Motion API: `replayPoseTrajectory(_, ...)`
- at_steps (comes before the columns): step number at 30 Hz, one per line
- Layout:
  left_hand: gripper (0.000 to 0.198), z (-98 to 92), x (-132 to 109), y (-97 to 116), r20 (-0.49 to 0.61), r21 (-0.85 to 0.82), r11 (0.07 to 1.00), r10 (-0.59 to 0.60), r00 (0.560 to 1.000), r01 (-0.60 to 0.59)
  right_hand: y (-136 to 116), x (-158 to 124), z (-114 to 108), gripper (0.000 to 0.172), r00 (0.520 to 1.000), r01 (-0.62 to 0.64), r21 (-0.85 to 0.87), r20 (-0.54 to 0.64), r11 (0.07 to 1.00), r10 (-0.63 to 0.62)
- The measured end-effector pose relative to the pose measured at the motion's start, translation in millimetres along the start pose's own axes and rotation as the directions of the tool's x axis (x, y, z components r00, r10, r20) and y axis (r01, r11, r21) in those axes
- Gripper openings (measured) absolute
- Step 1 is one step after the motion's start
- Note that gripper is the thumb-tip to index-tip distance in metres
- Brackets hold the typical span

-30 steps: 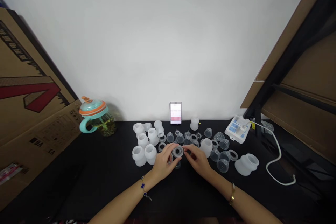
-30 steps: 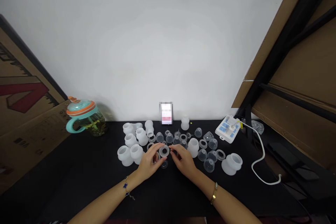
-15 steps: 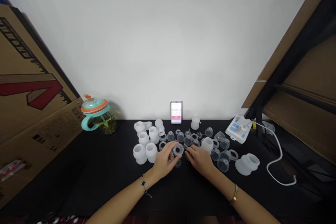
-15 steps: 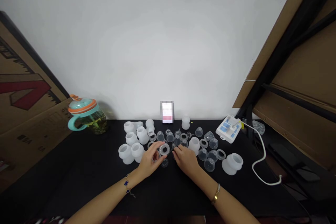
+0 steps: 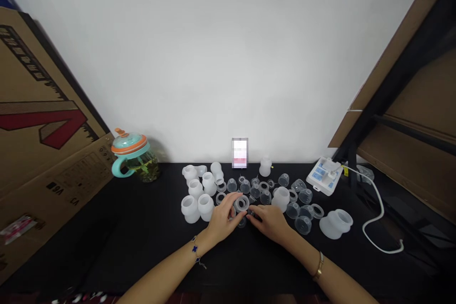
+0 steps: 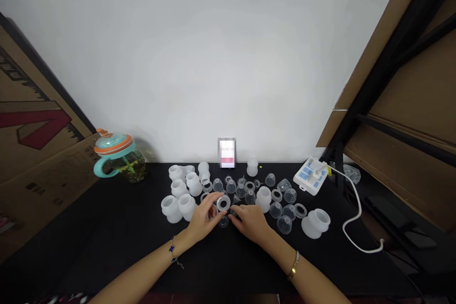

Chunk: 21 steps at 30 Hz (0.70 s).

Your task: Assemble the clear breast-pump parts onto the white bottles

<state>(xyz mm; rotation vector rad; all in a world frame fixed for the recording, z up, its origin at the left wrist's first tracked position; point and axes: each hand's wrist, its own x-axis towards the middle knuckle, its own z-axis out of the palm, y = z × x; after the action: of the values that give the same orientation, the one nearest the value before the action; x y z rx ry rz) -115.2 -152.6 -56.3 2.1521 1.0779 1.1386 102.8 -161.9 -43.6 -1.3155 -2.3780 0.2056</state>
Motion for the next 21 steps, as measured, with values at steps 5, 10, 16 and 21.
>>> replayPoseTrajectory(5,0.043,-3.2,0.3,2.4,0.018,-0.025,1.0,-0.007,1.0,0.007,5.0,1.1,2.7,0.028,0.989,-0.092,0.188,-0.097,0.978,0.111)
replayPoseTrajectory(10,0.045,-6.0,-0.7,2.6,0.029,-0.055,0.998,0.013,1.0,-0.011,6.8,3.9,-1.4,0.033,0.921,-0.16,0.561,-0.212,0.812,0.328)
replayPoseTrajectory(16,0.045,-6.4,-1.5,1.5,0.043,-0.057,0.997,0.046,0.998,-0.043,2.3,7.6,-5.4,0.045,0.868,-0.088,0.929,-0.106,0.36,0.485)
replayPoseTrajectory(21,0.045,-7.5,-1.3,3.7,0.046,-0.062,0.997,0.044,0.998,-0.041,-0.7,7.9,-5.0,0.049,0.881,-0.095,0.99,0.034,0.107,0.471)
